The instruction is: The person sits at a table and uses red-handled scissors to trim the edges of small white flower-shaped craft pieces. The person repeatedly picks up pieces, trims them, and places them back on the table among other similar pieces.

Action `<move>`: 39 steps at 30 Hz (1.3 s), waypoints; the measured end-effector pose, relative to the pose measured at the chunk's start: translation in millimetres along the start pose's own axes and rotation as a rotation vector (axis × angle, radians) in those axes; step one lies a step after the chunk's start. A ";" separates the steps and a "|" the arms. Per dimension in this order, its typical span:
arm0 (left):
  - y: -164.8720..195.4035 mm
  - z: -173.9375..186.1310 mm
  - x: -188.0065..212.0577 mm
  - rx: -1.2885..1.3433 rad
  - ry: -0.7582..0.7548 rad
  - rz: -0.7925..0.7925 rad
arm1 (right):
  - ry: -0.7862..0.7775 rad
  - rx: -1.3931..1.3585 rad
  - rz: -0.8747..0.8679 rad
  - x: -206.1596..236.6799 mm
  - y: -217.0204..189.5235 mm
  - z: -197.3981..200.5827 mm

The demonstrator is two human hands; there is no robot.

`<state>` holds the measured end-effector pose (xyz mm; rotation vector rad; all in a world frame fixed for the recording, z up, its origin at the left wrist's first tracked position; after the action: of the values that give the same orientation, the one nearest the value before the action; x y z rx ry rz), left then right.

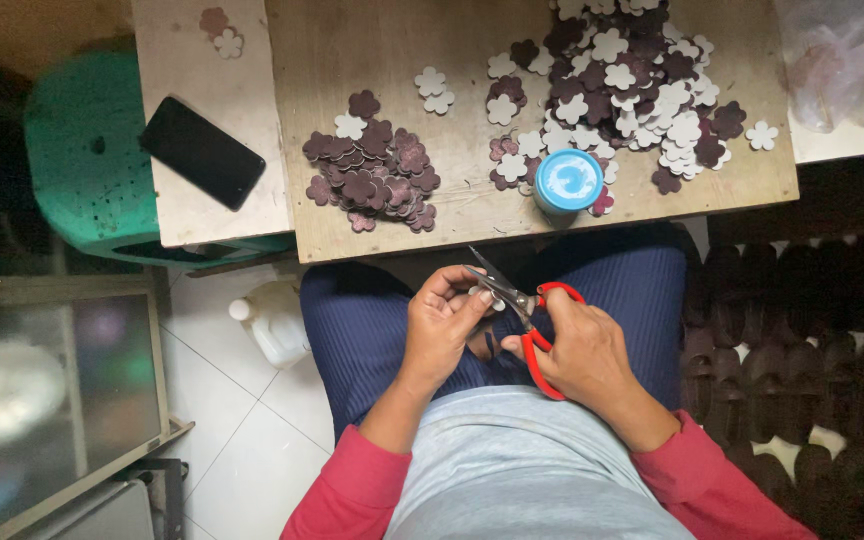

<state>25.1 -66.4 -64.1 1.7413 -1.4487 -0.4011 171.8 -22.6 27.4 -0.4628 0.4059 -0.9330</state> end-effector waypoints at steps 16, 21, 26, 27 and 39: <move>-8.1 -0.1 -1.5 0.025 -0.034 0.081 | 0.010 0.009 -0.002 0.7 -0.8 -0.3; -8.2 0.7 -2.1 0.061 -0.047 0.066 | 0.012 0.029 0.006 0.3 -0.8 -0.2; -3.1 6.5 -4.4 -0.002 -0.031 0.024 | 0.019 0.044 0.028 -0.8 -1.2 1.2; -1.6 7.2 -5.5 -0.009 -0.032 0.013 | 0.021 0.051 0.034 -1.0 -1.4 1.5; 0.7 11.6 -8.8 -0.033 -0.022 -0.006 | 0.030 0.027 0.067 -3.7 -5.3 3.3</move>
<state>14.0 -62.7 -72.9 1.7197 -1.4451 -0.4467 168.1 -21.6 33.4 -0.4083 0.4336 -0.8800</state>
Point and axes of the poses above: each hand's wrist, its own x-axis away from the middle knuckle, its own z-axis out of the back of the hand, y = z × x, the point moved 10 cm from there along -x, towards the middle knuckle, and after that the axes turned 4 degrees about y, right-handed, at the moved point
